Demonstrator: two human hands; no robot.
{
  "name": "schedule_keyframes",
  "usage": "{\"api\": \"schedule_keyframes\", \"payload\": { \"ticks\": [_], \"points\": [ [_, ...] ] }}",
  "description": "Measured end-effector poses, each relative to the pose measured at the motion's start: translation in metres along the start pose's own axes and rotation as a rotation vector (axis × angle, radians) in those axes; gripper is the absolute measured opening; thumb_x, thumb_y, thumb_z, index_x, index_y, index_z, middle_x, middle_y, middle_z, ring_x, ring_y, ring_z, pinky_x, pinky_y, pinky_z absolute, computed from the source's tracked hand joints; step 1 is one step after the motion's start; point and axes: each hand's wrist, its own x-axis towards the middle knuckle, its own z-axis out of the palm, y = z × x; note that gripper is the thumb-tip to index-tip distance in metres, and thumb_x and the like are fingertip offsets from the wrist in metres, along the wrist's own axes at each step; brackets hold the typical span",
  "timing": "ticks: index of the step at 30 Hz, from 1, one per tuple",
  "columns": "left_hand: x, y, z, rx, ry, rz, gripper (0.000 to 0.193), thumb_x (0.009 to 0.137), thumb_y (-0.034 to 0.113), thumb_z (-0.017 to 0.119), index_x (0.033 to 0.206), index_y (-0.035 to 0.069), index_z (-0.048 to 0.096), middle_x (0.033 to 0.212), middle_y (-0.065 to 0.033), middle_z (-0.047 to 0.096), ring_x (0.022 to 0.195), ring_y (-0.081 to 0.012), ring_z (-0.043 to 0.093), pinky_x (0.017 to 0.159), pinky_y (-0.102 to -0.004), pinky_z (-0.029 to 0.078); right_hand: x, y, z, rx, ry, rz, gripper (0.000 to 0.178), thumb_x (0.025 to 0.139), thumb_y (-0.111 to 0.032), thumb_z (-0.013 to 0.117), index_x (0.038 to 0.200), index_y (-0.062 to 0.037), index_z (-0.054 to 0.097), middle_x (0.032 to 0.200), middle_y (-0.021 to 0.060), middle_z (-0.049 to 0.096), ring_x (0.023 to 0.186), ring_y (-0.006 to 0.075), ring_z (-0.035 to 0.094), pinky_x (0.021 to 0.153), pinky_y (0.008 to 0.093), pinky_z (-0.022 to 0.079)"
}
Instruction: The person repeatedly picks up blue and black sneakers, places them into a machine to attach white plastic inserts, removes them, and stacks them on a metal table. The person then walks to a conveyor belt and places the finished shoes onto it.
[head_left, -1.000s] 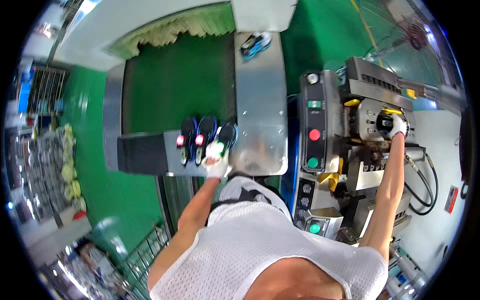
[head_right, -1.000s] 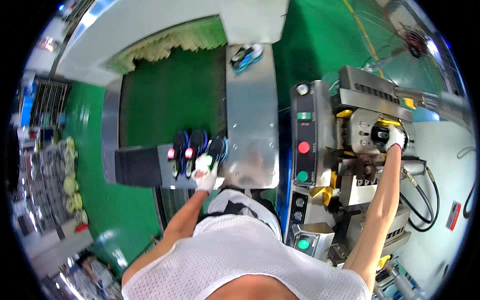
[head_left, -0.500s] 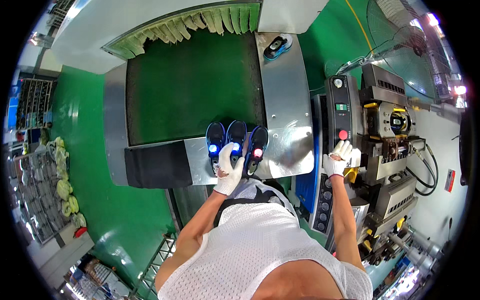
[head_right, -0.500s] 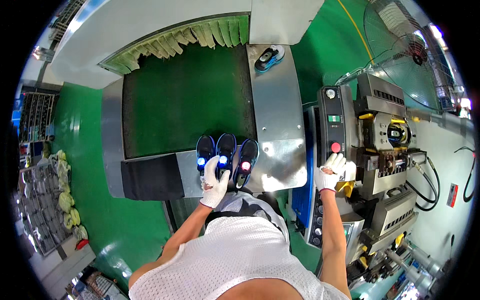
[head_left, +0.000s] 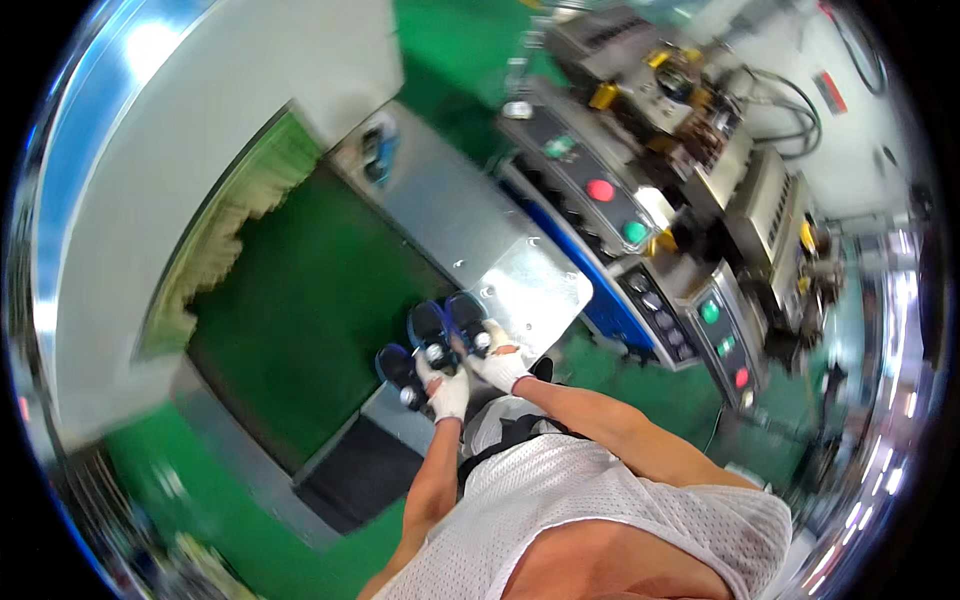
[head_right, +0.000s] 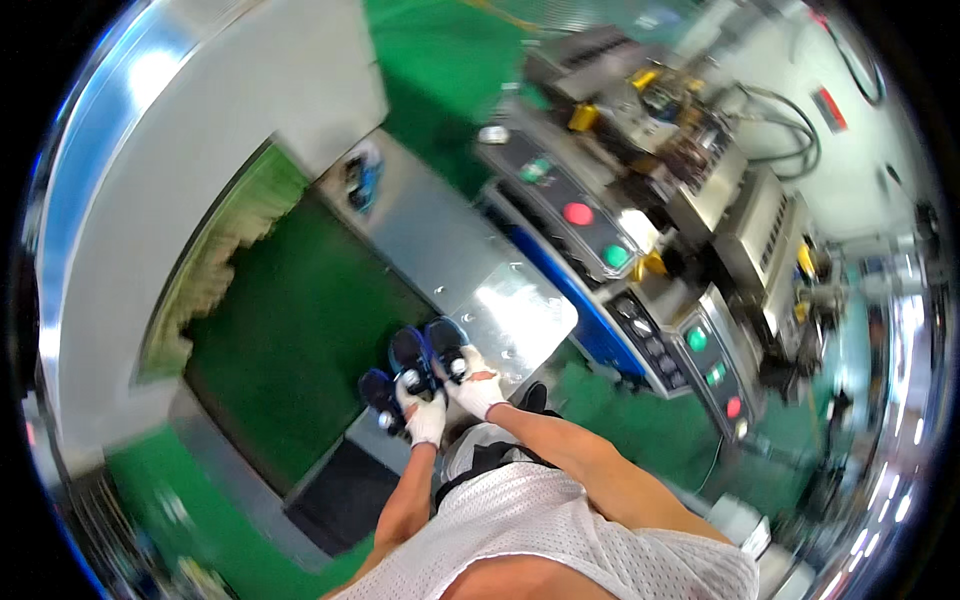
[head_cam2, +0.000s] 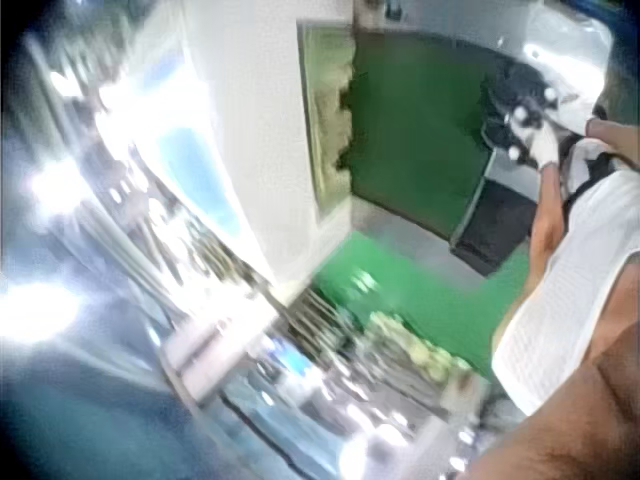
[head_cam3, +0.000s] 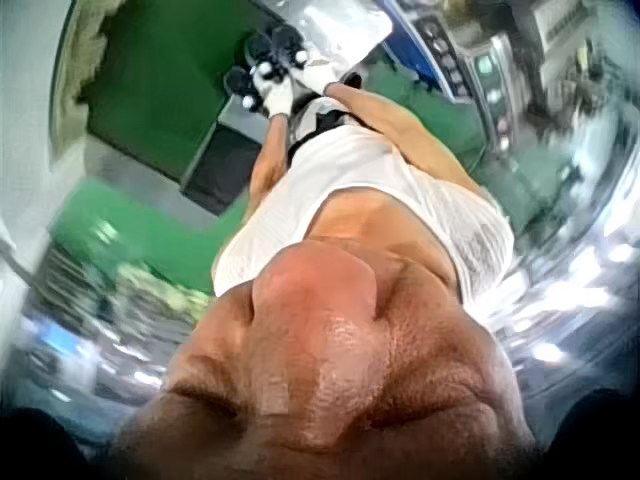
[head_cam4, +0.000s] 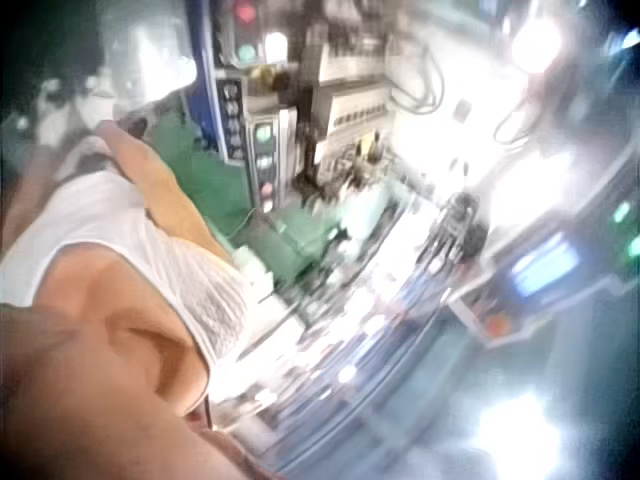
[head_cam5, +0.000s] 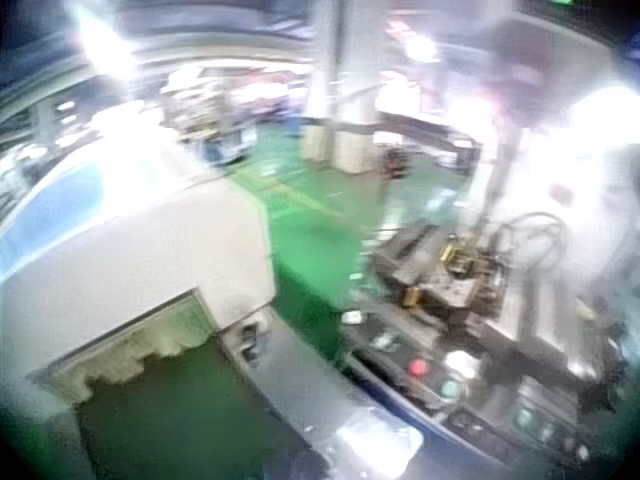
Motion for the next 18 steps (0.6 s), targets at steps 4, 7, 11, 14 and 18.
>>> {"api": "schedule_keyframes", "payload": {
  "ticks": [4, 7, 11, 14, 18],
  "points": [
    [0.016, 0.052, -0.014, 0.498, -0.192, -0.029, 0.084, 0.078, 0.021, 0.081, 0.144, -0.004, 0.036, 0.128, -0.0268, 0.058, 0.117, -0.0408, 0.059, 0.100, -0.0483, 0.047, -0.010, 0.000, -0.055, 0.168, 0.007, 0.283, 0.079, 0.078, -0.047, 0.072, 0.140, -0.0042, 0.048, 0.123, 0.0263, 0.063, 0.115, 0.0416, 0.062, 0.098, 0.0472, 0.049],
    [0.020, 0.094, -0.008, 0.624, -0.357, 0.054, 0.083, 0.075, 0.029, 0.086, 0.138, -0.006, 0.045, 0.127, -0.0302, 0.059, 0.116, -0.0419, 0.060, 0.100, -0.0473, 0.047, -0.037, -0.026, -0.136, 0.563, -0.005, 0.483, 0.078, 0.076, -0.041, 0.078, 0.140, -0.0050, 0.050, 0.099, 0.0147, 0.070, 0.072, 0.0239, 0.068, 0.064, 0.0379, 0.056],
    [-0.004, 0.139, 0.044, 0.752, -0.710, 0.123, 0.080, 0.073, 0.034, 0.087, 0.129, -0.011, 0.053, 0.123, -0.0282, 0.064, 0.111, -0.0400, 0.063, 0.096, -0.0447, 0.049, -0.105, -0.005, -0.196, 0.893, 0.167, 0.561, 0.080, 0.078, -0.037, 0.080, 0.144, -0.0049, 0.048, 0.092, 0.0114, 0.068, 0.063, 0.0165, 0.063, 0.058, 0.0322, 0.053],
    [-0.055, 0.157, 0.085, 0.882, -0.859, 0.234, 0.072, 0.076, 0.037, 0.085, 0.126, -0.005, 0.056, 0.120, -0.0240, 0.065, 0.112, -0.0386, 0.063, 0.096, -0.0462, 0.049, -0.171, 0.040, -0.191, 0.934, 0.481, 0.645, 0.091, 0.076, -0.039, 0.082, 0.148, 0.0006, 0.042, 0.084, 0.0073, 0.068, 0.065, 0.0156, 0.063, 0.060, 0.0314, 0.053],
    [-0.151, 0.175, 0.128, 0.750, -1.246, 0.643, 0.083, 0.077, 0.040, 0.084, 0.141, 0.002, 0.048, 0.129, -0.0216, 0.062, 0.119, -0.0369, 0.060, 0.101, -0.0456, 0.046, -0.287, 0.056, -0.207, 1.216, 0.877, 0.522, 0.054, 0.085, -0.021, 0.075, 0.132, -0.0032, 0.054, 0.089, 0.0032, 0.067, 0.075, 0.0116, 0.063, 0.066, 0.0299, 0.054]
  ]
}}
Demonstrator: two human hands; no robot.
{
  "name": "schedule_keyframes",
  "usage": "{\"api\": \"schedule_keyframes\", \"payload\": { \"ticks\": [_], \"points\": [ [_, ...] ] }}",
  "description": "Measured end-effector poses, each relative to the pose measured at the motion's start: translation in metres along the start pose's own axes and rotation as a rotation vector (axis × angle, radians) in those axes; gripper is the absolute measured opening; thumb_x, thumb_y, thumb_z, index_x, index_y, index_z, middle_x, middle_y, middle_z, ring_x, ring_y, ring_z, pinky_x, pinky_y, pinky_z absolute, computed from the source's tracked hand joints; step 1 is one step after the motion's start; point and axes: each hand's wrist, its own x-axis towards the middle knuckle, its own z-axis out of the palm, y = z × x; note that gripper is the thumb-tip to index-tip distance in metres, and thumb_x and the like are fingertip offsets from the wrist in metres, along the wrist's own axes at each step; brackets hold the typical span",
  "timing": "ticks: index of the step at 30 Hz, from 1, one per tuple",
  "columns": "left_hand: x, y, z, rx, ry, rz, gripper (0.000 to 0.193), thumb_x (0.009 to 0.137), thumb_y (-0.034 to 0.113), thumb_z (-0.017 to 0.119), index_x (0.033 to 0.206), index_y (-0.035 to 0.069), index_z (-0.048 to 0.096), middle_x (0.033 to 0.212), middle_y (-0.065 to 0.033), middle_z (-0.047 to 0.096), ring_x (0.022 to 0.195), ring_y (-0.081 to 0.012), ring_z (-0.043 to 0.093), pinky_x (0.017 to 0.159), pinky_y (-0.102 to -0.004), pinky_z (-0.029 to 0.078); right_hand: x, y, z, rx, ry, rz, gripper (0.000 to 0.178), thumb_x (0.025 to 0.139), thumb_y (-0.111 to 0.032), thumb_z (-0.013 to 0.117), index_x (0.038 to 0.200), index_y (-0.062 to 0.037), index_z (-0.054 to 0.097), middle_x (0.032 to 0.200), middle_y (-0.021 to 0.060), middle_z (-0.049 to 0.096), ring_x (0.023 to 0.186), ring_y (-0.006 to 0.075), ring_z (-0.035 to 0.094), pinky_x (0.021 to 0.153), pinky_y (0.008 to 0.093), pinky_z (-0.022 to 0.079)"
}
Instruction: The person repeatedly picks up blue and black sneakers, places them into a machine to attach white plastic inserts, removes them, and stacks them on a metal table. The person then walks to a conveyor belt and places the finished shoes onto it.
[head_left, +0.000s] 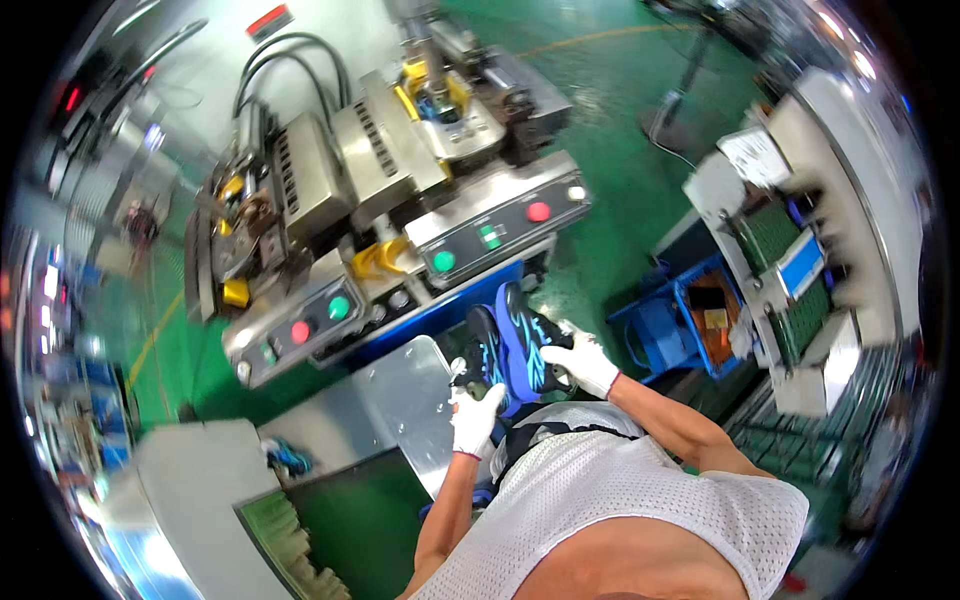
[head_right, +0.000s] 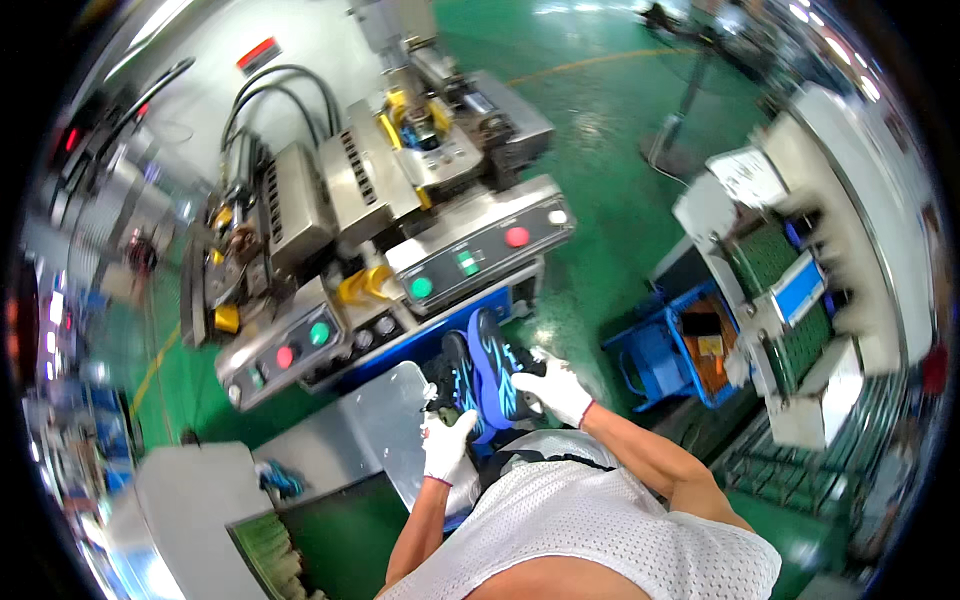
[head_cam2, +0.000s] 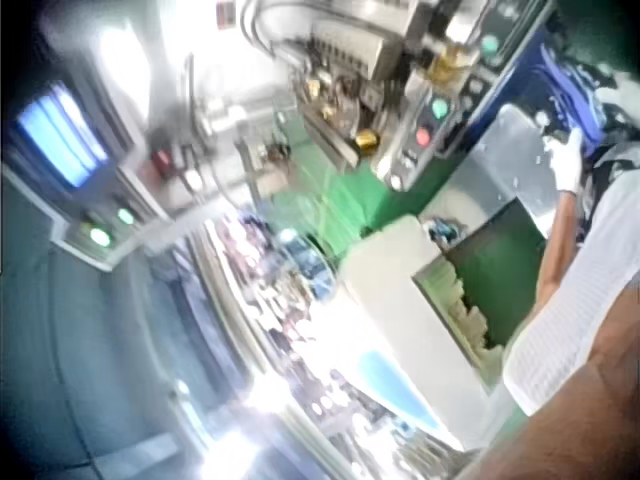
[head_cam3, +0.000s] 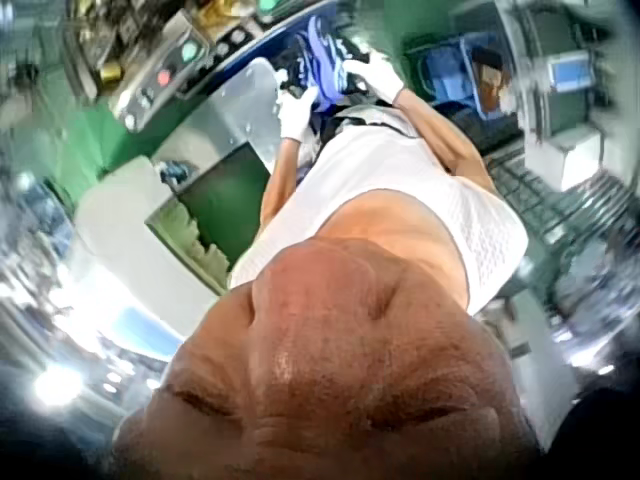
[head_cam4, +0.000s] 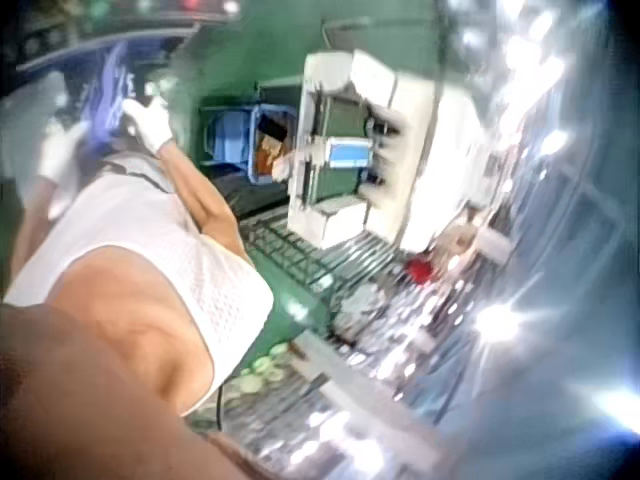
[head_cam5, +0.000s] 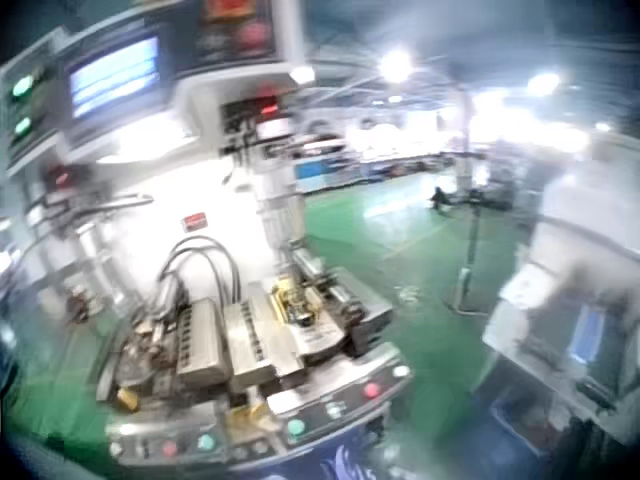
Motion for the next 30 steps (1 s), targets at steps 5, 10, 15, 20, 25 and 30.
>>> {"api": "schedule_keyframes", "payload": {
  "ticks": [5, 10, 15, 20, 25, 30],
  "points": [
    [0.007, 0.070, 0.080, 0.000, -0.319, 0.116, 0.080, 0.075, 0.036, 0.087, 0.133, -0.006, 0.052, 0.120, -0.0218, 0.064, 0.107, -0.0306, 0.063, 0.096, -0.0419, 0.049, -0.088, -0.026, -0.088, 0.348, 0.460, -0.177, 0.034, 0.083, -0.011, 0.077, 0.111, -0.0085, 0.058, 0.086, -0.0004, 0.060, 0.060, 0.0087, 0.054, 0.051, 0.0262, 0.042],
    [0.005, 0.175, 0.152, -0.152, -0.643, 0.136, 0.079, 0.079, 0.027, 0.084, 0.142, -0.005, 0.047, 0.135, -0.0193, 0.059, 0.119, -0.0273, 0.058, 0.104, -0.0388, 0.044, -0.156, -0.031, -0.174, 0.536, 0.906, -0.142, 0.061, 0.083, -0.018, 0.080, 0.134, -0.0029, 0.052, 0.084, 0.0013, 0.063, 0.060, 0.0082, 0.055, 0.051, 0.0268, 0.044],
    [0.042, 0.279, 0.246, 0.094, -0.694, 0.385, 0.069, 0.079, 0.011, 0.080, 0.141, -0.001, 0.050, 0.123, -0.0104, 0.065, 0.105, -0.0196, 0.061, 0.095, -0.0354, 0.050, -0.219, -0.069, -0.248, 0.383, 1.354, -0.293, 0.057, 0.083, -0.018, 0.079, 0.131, -0.0032, 0.053, 0.093, 0.0052, 0.068, 0.063, 0.0092, 0.059, 0.051, 0.0275, 0.048],
    [0.047, 0.410, 0.368, 0.119, -0.838, 0.740, 0.071, 0.080, 0.022, 0.079, 0.138, -0.007, 0.049, 0.129, -0.0208, 0.063, 0.112, -0.0283, 0.062, 0.099, -0.0404, 0.048, -0.234, -0.082, -0.343, -0.182, 1.743, -0.093, 0.068, 0.079, -0.031, 0.077, 0.134, 0.0019, 0.051, 0.120, 0.0246, 0.066, 0.115, 0.0392, 0.063, 0.098, 0.0452, 0.049],
    [0.070, 0.427, 0.497, 0.363, -0.687, 1.066, 0.072, 0.093, 0.033, 0.063, 0.149, -0.005, 0.038, 0.140, -0.0274, 0.054, 0.128, -0.0398, 0.054, 0.108, -0.0432, 0.041, -0.193, -0.064, -0.440, -0.494, 1.539, 0.356, 0.058, 0.087, -0.032, 0.065, 0.132, 0.0014, 0.053, 0.121, 0.0247, 0.065, 0.109, 0.0382, 0.065, 0.093, 0.0468, 0.051],
    [0.091, 0.428, 0.561, 0.416, -0.662, 1.037, 0.071, 0.095, 0.032, 0.060, 0.153, 0.000, 0.033, 0.142, -0.0277, 0.053, 0.128, -0.0412, 0.054, 0.106, -0.0459, 0.043, -0.178, -0.056, -0.490, -0.517, 1.592, 0.423, 0.065, 0.088, -0.040, 0.061, 0.134, 0.0040, 0.049, 0.122, 0.0231, 0.064, 0.109, 0.0375, 0.066, 0.090, 0.0464, 0.052]
  ]
}}
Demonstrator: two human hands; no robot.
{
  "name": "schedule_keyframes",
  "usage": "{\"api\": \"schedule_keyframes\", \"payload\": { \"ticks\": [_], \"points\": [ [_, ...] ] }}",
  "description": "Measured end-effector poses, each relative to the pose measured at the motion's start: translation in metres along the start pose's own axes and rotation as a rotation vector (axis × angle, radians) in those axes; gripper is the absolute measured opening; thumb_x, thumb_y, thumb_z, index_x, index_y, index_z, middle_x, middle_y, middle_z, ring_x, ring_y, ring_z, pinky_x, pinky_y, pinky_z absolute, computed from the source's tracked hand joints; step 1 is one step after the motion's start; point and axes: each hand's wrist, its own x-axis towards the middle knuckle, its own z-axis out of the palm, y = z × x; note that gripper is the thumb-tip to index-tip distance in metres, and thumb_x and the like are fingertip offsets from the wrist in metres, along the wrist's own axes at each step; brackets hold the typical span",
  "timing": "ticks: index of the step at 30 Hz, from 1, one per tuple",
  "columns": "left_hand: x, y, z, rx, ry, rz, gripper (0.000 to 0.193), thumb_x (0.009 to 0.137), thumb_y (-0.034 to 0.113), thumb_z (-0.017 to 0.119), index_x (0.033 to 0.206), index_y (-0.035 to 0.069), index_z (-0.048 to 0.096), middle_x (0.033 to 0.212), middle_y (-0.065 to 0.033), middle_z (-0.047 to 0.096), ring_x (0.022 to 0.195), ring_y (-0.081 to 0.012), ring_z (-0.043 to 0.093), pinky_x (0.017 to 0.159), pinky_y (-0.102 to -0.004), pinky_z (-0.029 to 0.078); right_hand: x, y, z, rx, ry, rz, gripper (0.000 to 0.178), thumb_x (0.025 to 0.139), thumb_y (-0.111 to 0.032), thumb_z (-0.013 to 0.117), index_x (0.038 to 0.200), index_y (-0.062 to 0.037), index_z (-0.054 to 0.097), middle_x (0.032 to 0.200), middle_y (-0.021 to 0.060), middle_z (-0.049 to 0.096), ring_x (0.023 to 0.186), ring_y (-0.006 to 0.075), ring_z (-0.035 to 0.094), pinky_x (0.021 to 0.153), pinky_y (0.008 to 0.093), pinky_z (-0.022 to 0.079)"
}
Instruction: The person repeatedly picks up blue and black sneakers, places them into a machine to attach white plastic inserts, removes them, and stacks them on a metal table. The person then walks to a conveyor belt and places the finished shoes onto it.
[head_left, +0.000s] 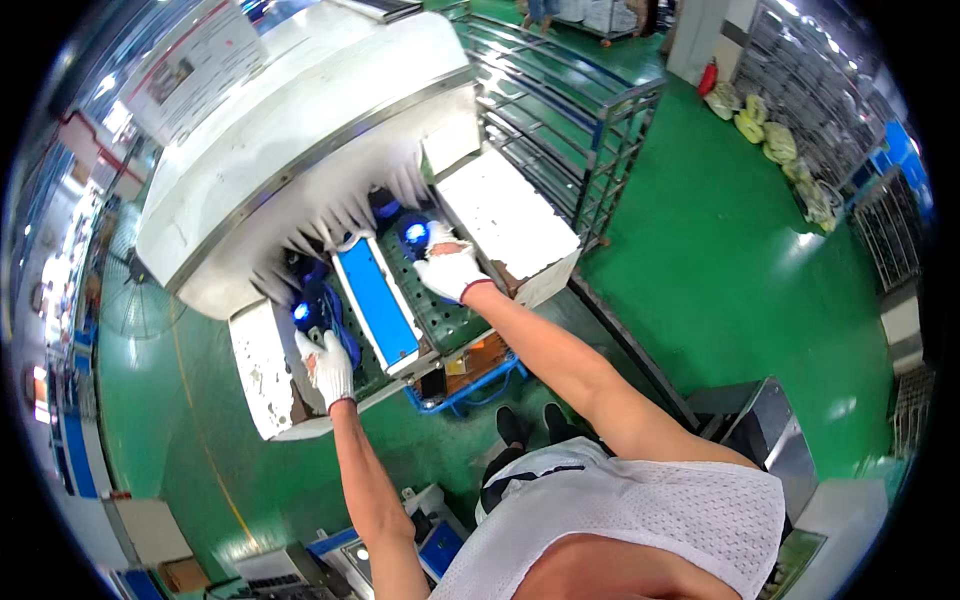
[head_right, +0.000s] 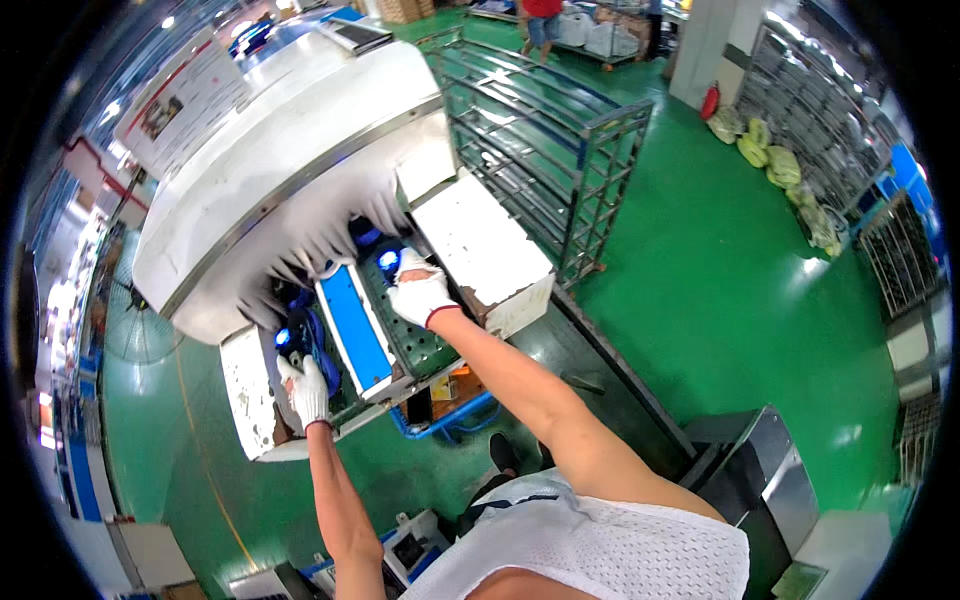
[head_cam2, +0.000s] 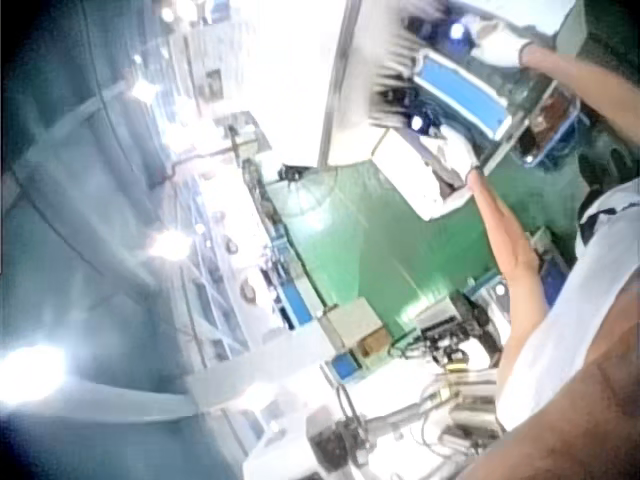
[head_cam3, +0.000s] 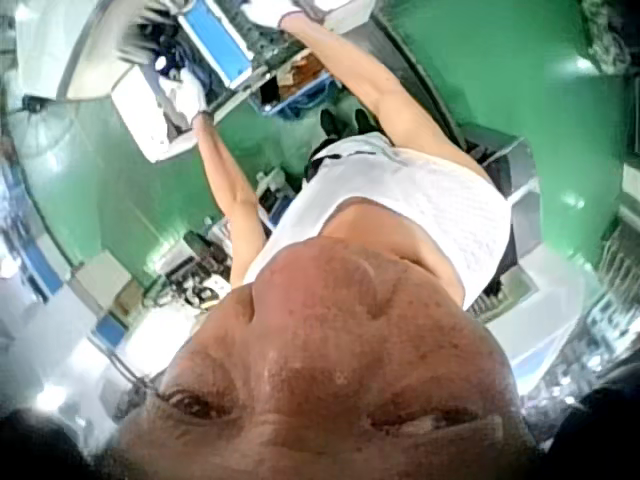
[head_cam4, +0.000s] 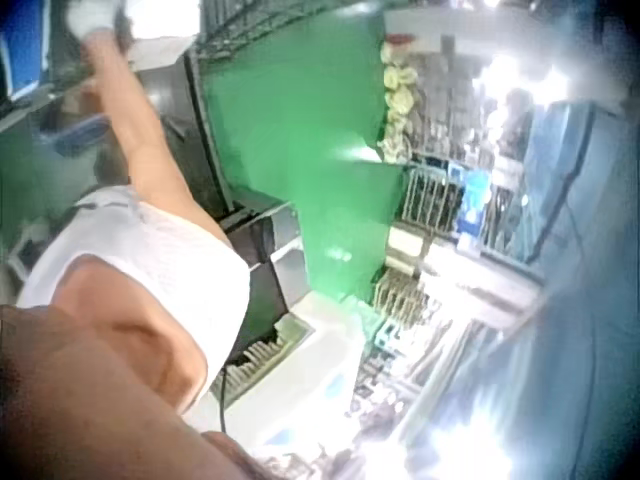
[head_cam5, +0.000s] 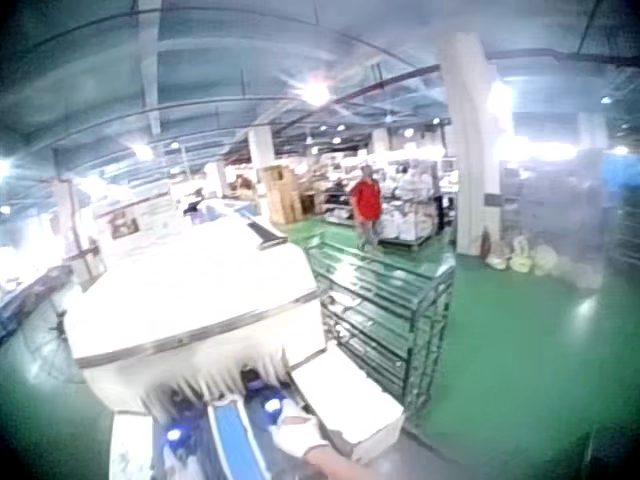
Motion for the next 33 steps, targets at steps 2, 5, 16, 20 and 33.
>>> {"api": "schedule_keyframes", "payload": {
  "ticks": [2, 5, 16, 20, 33],
  "points": [
    [0.000, 0.006, 0.007, -0.071, -0.006, 0.031, 0.070, 0.095, 0.031, 0.060, 0.152, -0.001, 0.034, 0.141, -0.0290, 0.052, 0.129, -0.0421, 0.053, 0.106, -0.0465, 0.042, 0.000, 0.005, -0.002, 0.044, -0.007, 0.040, 0.076, 0.090, -0.042, 0.060, 0.145, 0.0065, 0.039, 0.140, 0.0242, 0.054, 0.125, 0.0365, 0.058, 0.101, 0.0469, 0.046],
    [0.000, 0.000, 0.007, -0.116, 0.098, 0.174, 0.067, 0.095, 0.028, 0.061, 0.149, -0.005, 0.036, 0.141, -0.0291, 0.053, 0.128, -0.0414, 0.054, 0.107, -0.0463, 0.043, -0.040, 0.008, -0.020, 0.221, 0.163, -0.102, 0.080, 0.094, -0.047, 0.056, 0.151, 0.0039, 0.034, 0.149, 0.0250, 0.046, 0.137, 0.0357, 0.047, 0.111, 0.0450, 0.038],
    [-0.023, 0.000, -0.008, 0.243, 0.286, 0.448, 0.063, 0.100, 0.036, 0.058, 0.146, -0.003, 0.042, 0.140, -0.0270, 0.054, 0.122, -0.0403, 0.058, 0.104, -0.0485, 0.045, -0.362, 0.271, 0.037, 0.176, -0.152, 0.599, 0.054, 0.084, -0.052, 0.059, 0.096, -0.0012, 0.073, 0.111, 0.0186, 0.071, 0.105, 0.0343, 0.069, 0.090, 0.0397, 0.054],
    [-0.103, 0.062, 0.011, -0.024, 0.247, 0.831, 0.062, 0.098, 0.026, 0.065, 0.145, -0.006, 0.042, 0.146, -0.0275, 0.046, 0.136, -0.0427, 0.043, 0.114, -0.0500, 0.036, -0.511, 0.361, 0.117, 0.145, -0.095, 1.115, 0.055, 0.082, -0.049, 0.059, 0.111, -0.0041, 0.071, 0.125, 0.0196, 0.067, 0.118, 0.0343, 0.063, 0.097, 0.0412, 0.052],
    [-0.144, 0.268, 0.116, -0.295, -0.361, 1.163, 0.046, 0.081, 0.002, 0.071, 0.124, -0.002, 0.055, 0.124, -0.0238, 0.059, 0.121, -0.0469, 0.053, 0.103, -0.0530, 0.044, -0.579, 0.442, 0.255, 0.781, 0.055, 1.545, 0.021, 0.093, -0.028, 0.059, 0.099, -0.0130, 0.072, 0.097, 0.0102, 0.073, 0.092, 0.0252, 0.070, 0.075, 0.0395, 0.055]
  ]
}}
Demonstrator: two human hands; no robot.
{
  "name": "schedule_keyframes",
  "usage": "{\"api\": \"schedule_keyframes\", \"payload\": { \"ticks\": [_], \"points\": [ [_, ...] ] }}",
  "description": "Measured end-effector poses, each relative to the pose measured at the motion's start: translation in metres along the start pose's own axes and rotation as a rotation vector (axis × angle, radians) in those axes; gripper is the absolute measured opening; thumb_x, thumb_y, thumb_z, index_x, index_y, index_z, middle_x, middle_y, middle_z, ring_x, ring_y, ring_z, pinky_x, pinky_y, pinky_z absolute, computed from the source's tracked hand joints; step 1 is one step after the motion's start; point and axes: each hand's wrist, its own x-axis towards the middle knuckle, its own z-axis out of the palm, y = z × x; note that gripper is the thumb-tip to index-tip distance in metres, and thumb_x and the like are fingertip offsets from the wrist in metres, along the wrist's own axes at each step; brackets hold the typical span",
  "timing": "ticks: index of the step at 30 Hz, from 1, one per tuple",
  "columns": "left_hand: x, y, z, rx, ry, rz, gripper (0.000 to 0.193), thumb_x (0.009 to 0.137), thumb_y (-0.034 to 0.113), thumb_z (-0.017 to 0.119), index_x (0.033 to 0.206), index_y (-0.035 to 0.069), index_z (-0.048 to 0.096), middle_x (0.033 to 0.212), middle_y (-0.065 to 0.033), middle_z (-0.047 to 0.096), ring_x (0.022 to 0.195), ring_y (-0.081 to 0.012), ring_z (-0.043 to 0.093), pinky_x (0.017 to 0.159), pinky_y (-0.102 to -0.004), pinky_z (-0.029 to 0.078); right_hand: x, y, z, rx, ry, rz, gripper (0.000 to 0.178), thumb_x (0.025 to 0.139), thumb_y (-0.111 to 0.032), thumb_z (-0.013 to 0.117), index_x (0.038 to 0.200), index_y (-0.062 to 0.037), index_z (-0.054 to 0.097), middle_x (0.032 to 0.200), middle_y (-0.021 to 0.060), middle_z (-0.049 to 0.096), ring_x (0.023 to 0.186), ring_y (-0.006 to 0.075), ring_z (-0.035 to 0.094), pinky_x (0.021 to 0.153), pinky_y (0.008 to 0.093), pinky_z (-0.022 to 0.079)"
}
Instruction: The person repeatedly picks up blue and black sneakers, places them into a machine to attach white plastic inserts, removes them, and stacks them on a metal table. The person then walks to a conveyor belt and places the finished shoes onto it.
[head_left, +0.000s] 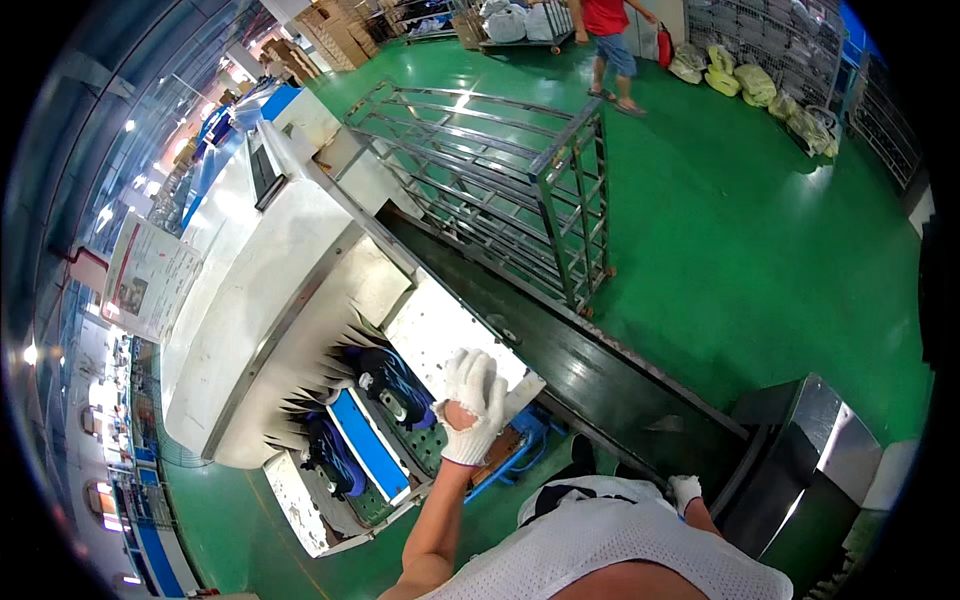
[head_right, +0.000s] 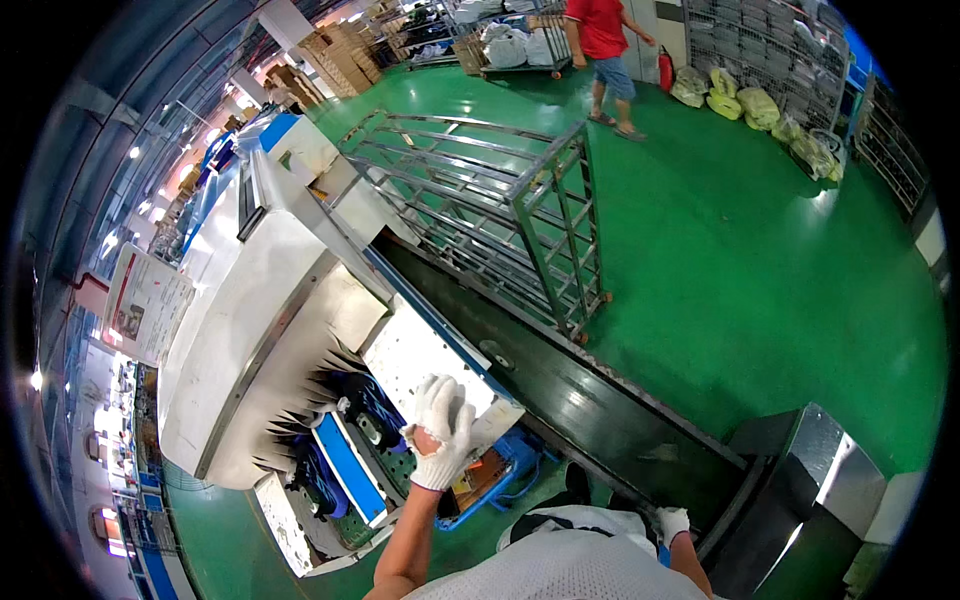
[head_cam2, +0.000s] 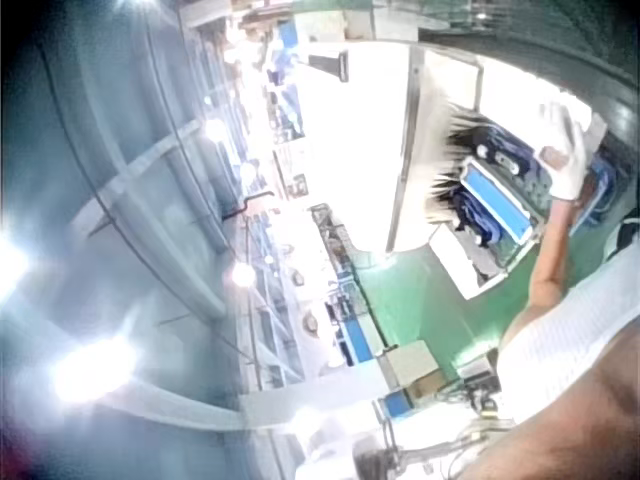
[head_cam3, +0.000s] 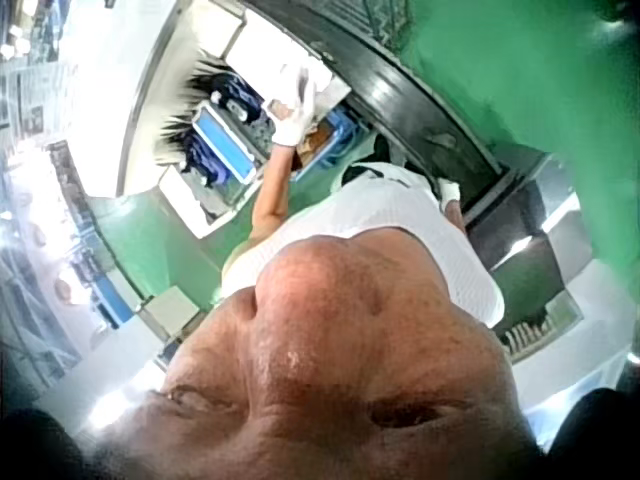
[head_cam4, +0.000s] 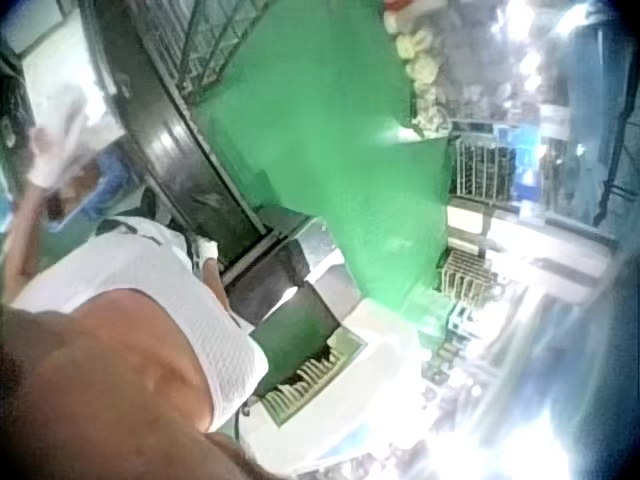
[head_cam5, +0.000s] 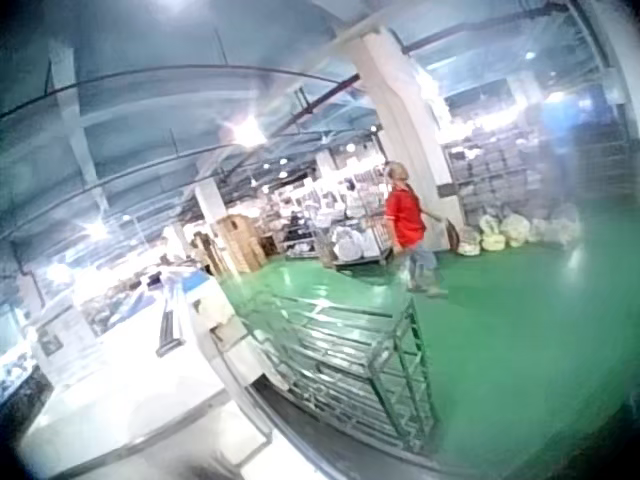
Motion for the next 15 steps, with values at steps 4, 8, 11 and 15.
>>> {"api": "schedule_keyframes", "payload": {
  "ticks": [4, 8, 11, 15],
  "points": [
    [0.011, 0.014, 0.008, -0.032, -0.005, -0.016, 0.044, 0.081, 0.003, 0.072, 0.123, 0.000, 0.060, 0.123, -0.0219, 0.063, 0.124, -0.0455, 0.055, 0.105, -0.0510, 0.044, -0.042, -0.104, -0.037, -0.931, 0.057, -0.787, 0.020, 0.088, -0.022, 0.063, 0.098, -0.0054, 0.071, 0.098, 0.0188, 0.071, 0.091, 0.0351, 0.068, 0.079, 0.0484, 0.052],
    [0.022, 0.019, 0.005, -0.038, -0.039, -0.055, 0.038, 0.080, 0.000, 0.071, 0.117, 0.000, 0.064, 0.120, -0.0201, 0.065, 0.122, -0.0431, 0.057, 0.104, -0.0504, 0.046, 0.018, -0.156, -0.056, -1.029, 0.286, -0.983, 0.021, 0.084, -0.017, 0.064, 0.102, -0.0106, 0.071, 0.102, 0.0183, 0.070, 0.095, 0.0380, 0.066, 0.090, 0.0506, 0.049],
    [0.035, 0.027, 0.008, -0.052, -0.043, -0.044, 0.026, 0.079, -0.005, 0.066, 0.105, -0.002, 0.063, 0.110, -0.0206, 0.064, 0.107, -0.0440, 0.057, 0.098, -0.0506, 0.045, 0.006, -0.239, -0.086, -0.909, 0.191, -0.748, 0.025, 0.087, -0.020, 0.059, 0.107, -0.0060, 0.066, 0.102, 0.0221, 0.068, 0.099, 0.0398, 0.065, 0.090, 0.0502, 0.049],
    [0.032, 0.029, 0.017, 0.003, -0.131, -0.174, 0.023, 0.082, -0.007, 0.061, 0.105, -0.005, 0.064, 0.111, -0.0226, 0.066, 0.113, -0.0438, 0.059, 0.101, -0.0489, 0.045, 0.023, -0.296, -0.114, -0.180, 0.143, -0.379, 0.050, 0.089, -0.038, 0.061, 0.126, -0.0049, 0.064, 0.116, 0.0243, 0.067, 0.113, 0.0383, 0.062, 0.094, 0.0474, 0.049]
  ]
}}
